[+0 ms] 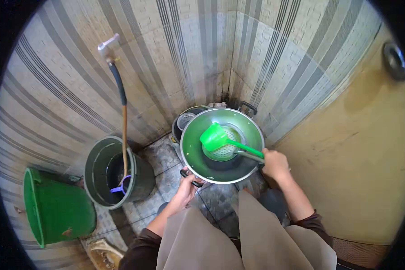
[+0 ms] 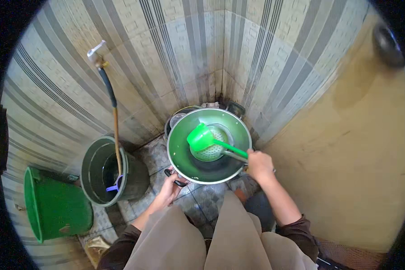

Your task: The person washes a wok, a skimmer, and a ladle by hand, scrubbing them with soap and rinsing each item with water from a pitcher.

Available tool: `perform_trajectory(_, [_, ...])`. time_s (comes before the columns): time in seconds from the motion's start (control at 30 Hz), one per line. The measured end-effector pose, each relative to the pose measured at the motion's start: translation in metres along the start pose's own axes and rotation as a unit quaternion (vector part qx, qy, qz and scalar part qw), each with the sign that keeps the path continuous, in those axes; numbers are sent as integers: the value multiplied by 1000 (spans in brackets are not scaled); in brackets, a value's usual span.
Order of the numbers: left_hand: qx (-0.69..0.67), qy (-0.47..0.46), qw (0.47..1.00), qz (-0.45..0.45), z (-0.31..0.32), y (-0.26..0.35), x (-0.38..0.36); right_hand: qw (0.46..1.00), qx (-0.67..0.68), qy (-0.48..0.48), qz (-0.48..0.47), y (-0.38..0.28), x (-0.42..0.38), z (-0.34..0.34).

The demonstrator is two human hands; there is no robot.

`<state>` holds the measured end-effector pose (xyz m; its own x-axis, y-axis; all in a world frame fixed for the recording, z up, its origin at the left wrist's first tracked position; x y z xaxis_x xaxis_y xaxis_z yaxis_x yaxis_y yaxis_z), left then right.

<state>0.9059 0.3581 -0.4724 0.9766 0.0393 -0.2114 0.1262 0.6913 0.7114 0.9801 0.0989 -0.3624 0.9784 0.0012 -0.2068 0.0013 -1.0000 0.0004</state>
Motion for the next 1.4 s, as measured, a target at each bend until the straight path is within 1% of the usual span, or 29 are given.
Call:
perform_trajectory(0.03, [16, -3, 1000, -13, -10, -11, 14, 1000, -10, -16, 11, -1, 4, -3])
perform_trajectory(0.07, [20, -6, 998, -61, -16, -22, 23, 999, -23, -16, 18, 4, 14, 6])
perform_trajectory(0.13, [31, -26, 997, -61, -12, -27, 31, 999, -30, -6, 24, 13, 30, 25])
perform_trajectory(0.17, [36, -42, 996, -73, -8, -37, 32, 999, -39, -23, 20, 20, 32, 34])
perform_trajectory(0.2, [38, -36, 996, -77, -14, -44, 35, 998, -47, -39, 17, 23, 36, 42])
perform_trajectory(0.23, [38, -40, 996, -74, -15, -52, 40, 998, -48, -33, 18, 27, 42, 47])
perform_trajectory(0.27, [25, -39, 995, -90, -16, -59, 43, 998, -43, -45, 22, 30, 49, 53])
perform_trajectory(0.3, [11, -37, 993, -109, -13, -64, 44, 997, -39, -60, 26, 33, 53, 59])
perform_trajectory(0.33, [25, 3, 994, -102, -15, -68, 44, 997, -38, -62, 25, 35, 58, 62])
perform_trajectory(0.4, [22, 12, 992, -122, -7, -79, 43, 990, -16, -133, 47, 44, 67, 76])
perform_trajectory(0.43, [17, 12, 991, -130, -7, -83, 46, 990, -15, -133, 42, 45, 77, 85])
perform_trajectory(0.5, [9, 12, 991, -133, -9, -92, 57, 982, -44, -167, 72, 50, 95, 104])
perform_trajectory(0.6, [41, 37, 987, -154, -8, -102, 75, 978, -45, -188, 79, 46, 105, 114])
perform_trajectory(0.63, [40, 40, 987, -151, -1, -106, 83, 978, -46, -189, 75, 45, 105, 117])
perform_trajectory(0.7, [105, 72, 979, -158, 2, -107, 102, 985, -33, -125, 118, 44, 109, 120])
perform_trajectory(0.77, [135, 32, 972, -191, 7, -116, 133, 987, -7, -108, 119, 45, 117, 138])
perform_trajectory(0.83, [182, 84, 959, -200, 36, -113, 146, 985, 45, -89, 138, 51, 127, 157])
perform_trajectory(0.87, [202, 90, 950, -219, 41, -121, 157, 982, 52, -116, 143, 50, 125, 155])
perform_trajectory(0.9, [222, 95, 941, -237, 45, -131, 167, 981, 57, -117, 145, 51, 129, 162])
perform_trajectory(0.97, [255, 108, 934, -225, 53, -151, 190, 975, 68, -104, 185, 57, 144, 181])
perform_trajectory(1.03, [267, 105, 926, -246, 57, -175, 212, 972, 71, -113, 196, 59, 152, 193])
perform_trajectory(1.07, [315, 172, 899, -252, 52, -181, 217, 967, 88, -113, 210, 61, 155, 200])
perform_trajectory(1.1, [316, 170, 899, -250, 50, -188, 228, 963, 103, -113, 224, 64, 158, 205])
perform_trajectory(1.17, [392, 222, 847, -282, 25, -203, 256, 960, 109, -109, 235, 67, 155, 208])
perform_trajectory(1.23, [409, 244, 806, -351, -2, -233, 307, 961, 106, -163, 197, 63, 150, 212])
perform_trajectory(1.27, [291, 511, 753, -295, -28, -237, 316, 959, 126, -171, 189, 61, 143, 207])
perform_trajectory(1.3, [244, 595, 717, -270, -26, -237, 306, 959, 124, -170, 190, 62, 143, 211])
perform_trajectory(1.37, [157, 750, 618, -174, -17, -235, 287, 964, 140, -186, 130, 51, 149, 228])
perform_trajectory(1.4, [166, 753, 627, -111, -13, -229, 291, 955, 139, -237, 108, 44, 151, 239])
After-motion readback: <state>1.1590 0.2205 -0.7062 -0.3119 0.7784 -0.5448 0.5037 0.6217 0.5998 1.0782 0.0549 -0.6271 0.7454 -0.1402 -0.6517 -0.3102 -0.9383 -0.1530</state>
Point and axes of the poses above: each hand's wrist, its own x-axis towards the middle knuckle, its own z-axis out of the palm, y = z × x, the point moved 7 cm from there along x, towards the middle knuckle, and after that the axes turned 12 degrees about z, right-handed, at the moved point
